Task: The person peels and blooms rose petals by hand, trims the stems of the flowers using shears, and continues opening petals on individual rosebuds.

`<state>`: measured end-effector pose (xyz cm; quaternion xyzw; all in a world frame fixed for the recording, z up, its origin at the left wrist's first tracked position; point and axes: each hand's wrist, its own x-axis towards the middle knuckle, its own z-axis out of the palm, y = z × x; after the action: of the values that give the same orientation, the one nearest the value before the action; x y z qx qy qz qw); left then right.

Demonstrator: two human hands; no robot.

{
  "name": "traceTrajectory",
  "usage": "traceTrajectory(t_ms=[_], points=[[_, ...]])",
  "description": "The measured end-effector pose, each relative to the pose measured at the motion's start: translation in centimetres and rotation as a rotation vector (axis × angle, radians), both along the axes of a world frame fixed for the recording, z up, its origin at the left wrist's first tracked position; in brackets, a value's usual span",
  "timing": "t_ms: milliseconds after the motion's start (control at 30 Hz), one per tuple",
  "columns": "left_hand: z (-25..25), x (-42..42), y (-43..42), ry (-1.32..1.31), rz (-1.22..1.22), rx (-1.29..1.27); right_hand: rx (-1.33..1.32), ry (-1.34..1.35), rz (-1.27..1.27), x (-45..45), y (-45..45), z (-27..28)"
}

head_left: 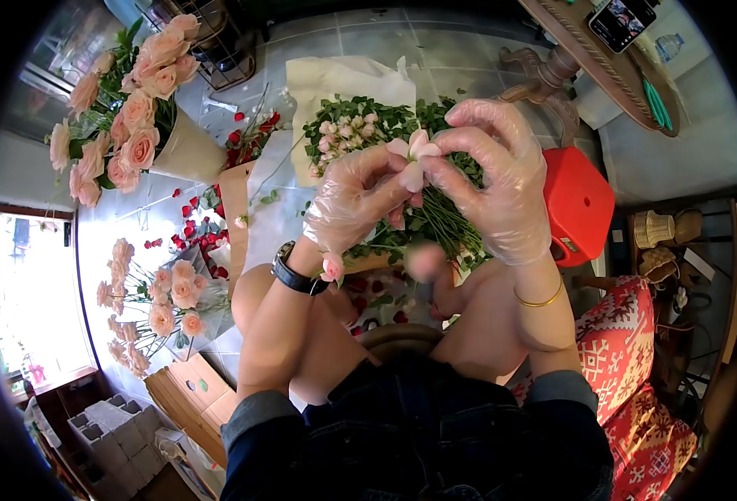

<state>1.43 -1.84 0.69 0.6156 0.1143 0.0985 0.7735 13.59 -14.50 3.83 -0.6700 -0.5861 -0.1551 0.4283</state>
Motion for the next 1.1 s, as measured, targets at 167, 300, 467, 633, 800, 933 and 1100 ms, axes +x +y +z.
traceTrajectory(t_ms=[167, 300, 467, 633, 800, 933, 1100], points=[[-0.3, 0.0, 0.1, -0.018, 0.011, -0.043, 0.092, -0.196, 0.009, 0.2, 0.5, -0.3], [-0.1, -0.1, 0.0, -0.008, 0.037, 0.005, 0.158, -0.224, 0.175, 0.1, 0.6, 0.2], [-1.2, -0.2, -0.3, -0.143, 0.214, 0.020, 0.214, -0.237, 0.249, 0.2, 0.3, -0.1], [-0.2, -0.5, -0.2, -0.066, 0.161, 0.018, 0.303, -0.189, 0.283, 0.4, -0.3, -0.2], [-1.6, -0.6, 0.0, -0.177, 0.121, 0.214, 0.203, 0.221, 0.169, 0.4, -0.7, 0.3], [-1.2, -0.1, 0.6, -0.401, 0.098, 0.546, 0.025, 0.418, 0.275, 0.6, -0.5, 0.6], [-1.3, 0.2, 0.6, -0.564, 0.151, 0.601, -0.047, 0.217, 0.308, 0.8, -0.6, 1.1]])
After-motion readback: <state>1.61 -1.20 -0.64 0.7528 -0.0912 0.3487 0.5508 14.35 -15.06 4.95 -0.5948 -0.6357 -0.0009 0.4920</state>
